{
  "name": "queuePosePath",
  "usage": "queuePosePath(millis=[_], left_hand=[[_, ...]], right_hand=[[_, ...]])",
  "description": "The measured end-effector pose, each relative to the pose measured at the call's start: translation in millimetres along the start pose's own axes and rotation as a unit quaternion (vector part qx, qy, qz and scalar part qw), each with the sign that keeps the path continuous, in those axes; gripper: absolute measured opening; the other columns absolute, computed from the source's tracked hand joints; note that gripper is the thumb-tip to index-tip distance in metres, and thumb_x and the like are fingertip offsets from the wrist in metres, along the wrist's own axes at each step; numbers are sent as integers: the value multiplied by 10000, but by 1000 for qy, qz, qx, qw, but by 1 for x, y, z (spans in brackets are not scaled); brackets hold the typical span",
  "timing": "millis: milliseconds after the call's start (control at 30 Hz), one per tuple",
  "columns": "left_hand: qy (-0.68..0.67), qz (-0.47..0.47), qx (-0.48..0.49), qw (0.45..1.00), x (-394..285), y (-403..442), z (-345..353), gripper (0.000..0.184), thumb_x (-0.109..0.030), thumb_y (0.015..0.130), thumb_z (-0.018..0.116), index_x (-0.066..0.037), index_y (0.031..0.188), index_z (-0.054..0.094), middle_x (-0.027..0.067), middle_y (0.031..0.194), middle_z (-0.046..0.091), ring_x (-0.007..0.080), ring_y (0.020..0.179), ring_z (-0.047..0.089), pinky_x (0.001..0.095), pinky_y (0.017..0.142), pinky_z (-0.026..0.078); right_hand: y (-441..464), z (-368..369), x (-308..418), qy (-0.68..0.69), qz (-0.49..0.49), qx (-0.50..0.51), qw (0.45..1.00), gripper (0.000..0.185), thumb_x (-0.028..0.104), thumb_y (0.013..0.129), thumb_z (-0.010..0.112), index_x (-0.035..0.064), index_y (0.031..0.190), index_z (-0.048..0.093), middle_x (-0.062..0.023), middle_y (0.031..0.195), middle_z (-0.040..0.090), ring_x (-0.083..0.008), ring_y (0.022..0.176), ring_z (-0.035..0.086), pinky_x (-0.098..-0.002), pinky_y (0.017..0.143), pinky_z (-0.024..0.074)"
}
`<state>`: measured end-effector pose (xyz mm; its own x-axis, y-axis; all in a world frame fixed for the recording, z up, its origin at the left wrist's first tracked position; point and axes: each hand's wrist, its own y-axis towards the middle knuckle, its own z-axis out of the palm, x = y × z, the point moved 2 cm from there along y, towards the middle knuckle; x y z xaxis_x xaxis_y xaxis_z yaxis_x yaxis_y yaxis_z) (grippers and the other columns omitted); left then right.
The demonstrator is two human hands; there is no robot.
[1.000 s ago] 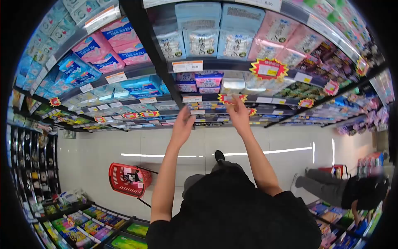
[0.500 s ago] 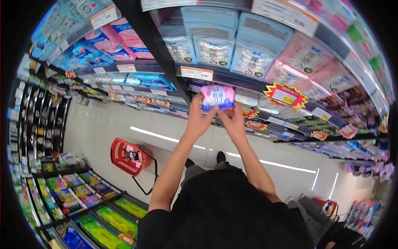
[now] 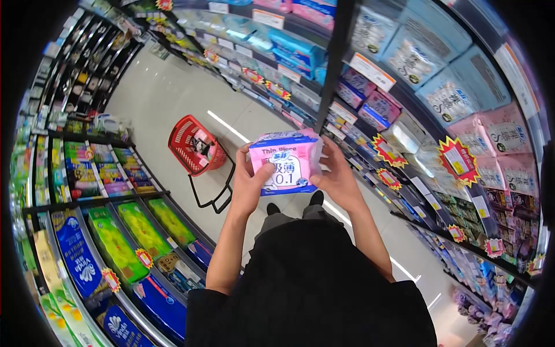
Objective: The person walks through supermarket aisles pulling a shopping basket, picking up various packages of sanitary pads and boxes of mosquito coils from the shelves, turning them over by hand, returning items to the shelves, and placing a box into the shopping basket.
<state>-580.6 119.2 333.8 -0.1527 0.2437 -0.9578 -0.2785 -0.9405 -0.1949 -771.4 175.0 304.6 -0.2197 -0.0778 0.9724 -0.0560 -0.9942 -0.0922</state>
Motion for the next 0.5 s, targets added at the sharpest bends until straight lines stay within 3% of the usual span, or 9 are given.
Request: queuePosePath(millis=[67,100,167,200,233,300,333,400,500], left_hand=[[-45,-7,-7,999,-4,-12,-17,645,-153,831,571,3,1357,233,186,1217,487,218,1082,523,315,906,432],[-49,-3,-15,999,-1,-18,-28,645,-153,831,571,3,1357,233,186,1217,487,218,1082,523,315,906,432],[-24,18,-28,999,3,-27,-54,689,-208,848,547,-13,1407,193,192,1284,428,233,1161,462,319,978,366],[-16,16,-12,1000,-1,-35,-65,674,-332,895,478,-14,1416,193,176,1326,385,233,1216,405,318,1021,306],[-23,17,-18,999,0,-41,-79,674,-332,895,478,-14,1416,193,176,1326,385,233,1216,405,318,1021,306],[-49,16,13,999,5,-48,-105,684,-458,920,395,-15,1410,217,161,1314,404,226,1216,405,317,1016,311],[-21,22,21,999,5,-55,-117,704,-532,928,325,-15,1398,248,151,1306,418,225,1218,407,317,1009,320],[-55,2,15,998,3,-67,-138,693,-529,932,321,-13,1390,260,151,1299,424,222,1212,414,316,1004,326],[-78,-3,14,997,8,-79,-161,663,-522,942,311,-12,1364,293,144,1275,446,208,1185,436,312,986,344]], right_hand=[[-1,29,-3,36,6,32,999,897,157,728,745,62,1422,185,-149,1244,446,-252,1123,470,-367,930,401],[-2,45,-3,77,15,57,995,880,139,734,732,64,1423,190,-153,1251,444,-250,1132,466,-367,932,399],[-4,74,7,3,-5,79,997,838,97,745,694,54,1420,200,-150,1246,456,-247,1145,459,-363,937,396],[-7,88,9,5,21,74,997,814,85,752,673,49,1417,206,-150,1242,464,-245,1146,459,-362,946,388],[-10,102,9,6,48,69,996,790,74,758,652,43,1414,212,-149,1237,471,-243,1147,460,-360,955,380],[-11,127,-2,-7,42,76,996,756,89,776,634,28,1406,221,-154,1242,474,-237,1158,455,-354,977,358],[-13,139,-6,-5,61,73,995,741,162,778,625,6,1393,241,-149,1273,451,-235,1188,425,-351,1002,320],[-19,163,-10,10,87,73,993,742,291,788,604,-16,1376,271,-140,1296,433,-230,1211,404,-340,1017,295],[-26,184,-24,21,111,80,990,751,317,790,602,-16,1377,272,-136,1290,439,-224,1207,408,-331,1009,307]])
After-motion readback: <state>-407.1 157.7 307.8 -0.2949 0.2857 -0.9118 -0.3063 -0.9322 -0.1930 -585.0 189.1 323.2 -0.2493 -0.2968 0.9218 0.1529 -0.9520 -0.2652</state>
